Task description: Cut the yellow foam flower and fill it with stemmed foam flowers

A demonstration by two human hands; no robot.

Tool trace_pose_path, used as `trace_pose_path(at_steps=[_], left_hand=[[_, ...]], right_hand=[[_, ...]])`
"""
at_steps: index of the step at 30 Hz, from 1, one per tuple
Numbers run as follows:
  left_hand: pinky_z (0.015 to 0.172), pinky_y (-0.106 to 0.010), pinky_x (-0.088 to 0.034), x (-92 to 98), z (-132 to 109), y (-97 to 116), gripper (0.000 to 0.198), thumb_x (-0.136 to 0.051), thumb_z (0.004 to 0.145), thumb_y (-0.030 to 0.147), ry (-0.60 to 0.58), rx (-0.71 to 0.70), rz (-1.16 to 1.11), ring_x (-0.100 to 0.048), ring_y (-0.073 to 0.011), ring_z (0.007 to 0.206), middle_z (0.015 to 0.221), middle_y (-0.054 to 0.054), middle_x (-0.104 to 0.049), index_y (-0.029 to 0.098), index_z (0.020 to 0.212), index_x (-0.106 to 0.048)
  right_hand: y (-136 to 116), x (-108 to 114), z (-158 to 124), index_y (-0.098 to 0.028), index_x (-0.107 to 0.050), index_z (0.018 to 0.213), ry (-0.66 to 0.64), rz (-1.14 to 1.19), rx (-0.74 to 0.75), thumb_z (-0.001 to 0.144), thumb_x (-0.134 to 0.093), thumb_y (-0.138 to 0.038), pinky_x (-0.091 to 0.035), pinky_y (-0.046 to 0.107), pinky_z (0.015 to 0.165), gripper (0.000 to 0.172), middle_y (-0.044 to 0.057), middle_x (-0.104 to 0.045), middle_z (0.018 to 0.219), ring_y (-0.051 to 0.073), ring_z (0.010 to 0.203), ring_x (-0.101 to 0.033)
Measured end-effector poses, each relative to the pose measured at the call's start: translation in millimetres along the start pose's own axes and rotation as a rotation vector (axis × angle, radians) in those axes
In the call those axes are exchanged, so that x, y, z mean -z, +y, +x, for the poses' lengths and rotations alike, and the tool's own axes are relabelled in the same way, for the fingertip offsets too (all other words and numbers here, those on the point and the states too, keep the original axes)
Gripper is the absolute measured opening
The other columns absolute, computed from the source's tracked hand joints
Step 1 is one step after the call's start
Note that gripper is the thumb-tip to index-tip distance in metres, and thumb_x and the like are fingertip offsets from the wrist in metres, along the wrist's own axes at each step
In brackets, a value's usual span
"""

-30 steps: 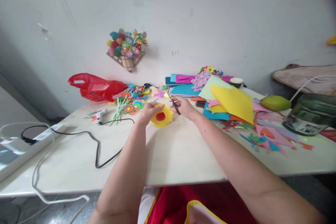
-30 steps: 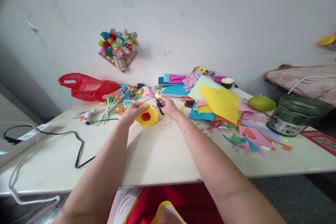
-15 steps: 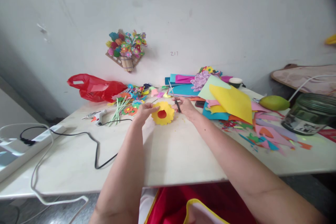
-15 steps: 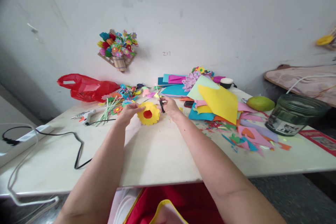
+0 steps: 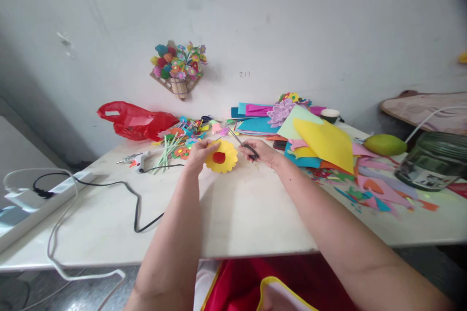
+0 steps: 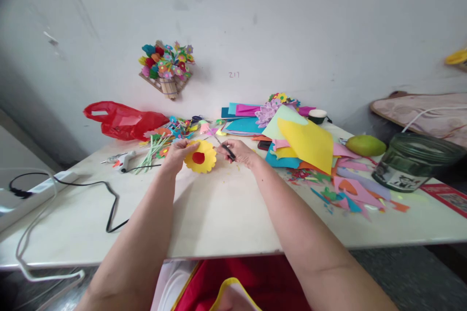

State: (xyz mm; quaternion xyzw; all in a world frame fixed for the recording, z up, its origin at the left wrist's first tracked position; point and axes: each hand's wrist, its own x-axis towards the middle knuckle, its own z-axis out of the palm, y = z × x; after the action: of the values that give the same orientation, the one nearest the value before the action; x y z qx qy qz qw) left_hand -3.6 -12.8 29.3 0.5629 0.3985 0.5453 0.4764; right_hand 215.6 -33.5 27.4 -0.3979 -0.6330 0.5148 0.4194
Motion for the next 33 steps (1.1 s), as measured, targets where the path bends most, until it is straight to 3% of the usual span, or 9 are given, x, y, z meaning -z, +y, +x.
trace_pose_path(at_steps=[5, 12, 17, 33], left_hand=[[0.042, -0.022, -0.041, 1.3, -1.9, 1.8, 0.042, -0.082, 0.049, 0.045, -0.018, -0.012, -0.008, -0.055, -0.0115, 0.045, 0.054, 0.001, -0.061, 0.015, 0.062, -0.057], [0.043, -0.021, -0.042, 3.1, -1.7, 1.0, 0.04, -0.081, 0.052, 0.044, -0.06, -0.006, 0.0, -0.056, -0.0117, 0.046, 0.056, 0.001, -0.062, 0.015, 0.064, -0.056], [0.044, -0.021, -0.042, 3.3, -0.5, 0.4, 0.039, -0.082, 0.052, 0.041, -0.078, -0.006, -0.022, -0.056, -0.0114, 0.047, 0.057, 0.002, -0.062, 0.016, 0.065, -0.055], [0.045, -0.02, -0.042, 3.9, 0.1, -1.3, 0.038, -0.082, 0.053, 0.038, -0.118, -0.007, -0.032, -0.057, -0.0109, 0.049, 0.059, 0.002, -0.063, 0.017, 0.066, -0.053]], right_hand=[[0.2, 17.0, -2.0, -0.015, -0.056, 0.082, -0.15, -0.135, 0.039, 0.075, -0.059, -0.042, -0.027, 0.018, 0.037, 0.028, -0.001, -0.06, 0.061, 0.007, 0.046, -0.05], [-0.8, 22.6, -3.8, -0.014, -0.057, 0.082, -0.217, -0.226, -0.023, 0.07, -0.064, -0.03, -0.038, 0.019, 0.043, 0.021, -0.004, -0.056, 0.056, 0.007, 0.045, -0.049], [4.6, 25.5, -0.7, -0.014, -0.058, 0.083, -0.264, -0.222, 0.003, 0.07, -0.064, -0.032, -0.041, 0.02, 0.045, 0.023, -0.005, -0.054, 0.055, 0.007, 0.045, -0.049], [-4.8, 22.6, -3.7, -0.013, -0.06, 0.081, -0.219, -0.228, -0.027, 0.059, -0.075, -0.036, -0.04, 0.019, 0.042, 0.036, -0.003, -0.058, 0.063, 0.004, 0.045, -0.048]])
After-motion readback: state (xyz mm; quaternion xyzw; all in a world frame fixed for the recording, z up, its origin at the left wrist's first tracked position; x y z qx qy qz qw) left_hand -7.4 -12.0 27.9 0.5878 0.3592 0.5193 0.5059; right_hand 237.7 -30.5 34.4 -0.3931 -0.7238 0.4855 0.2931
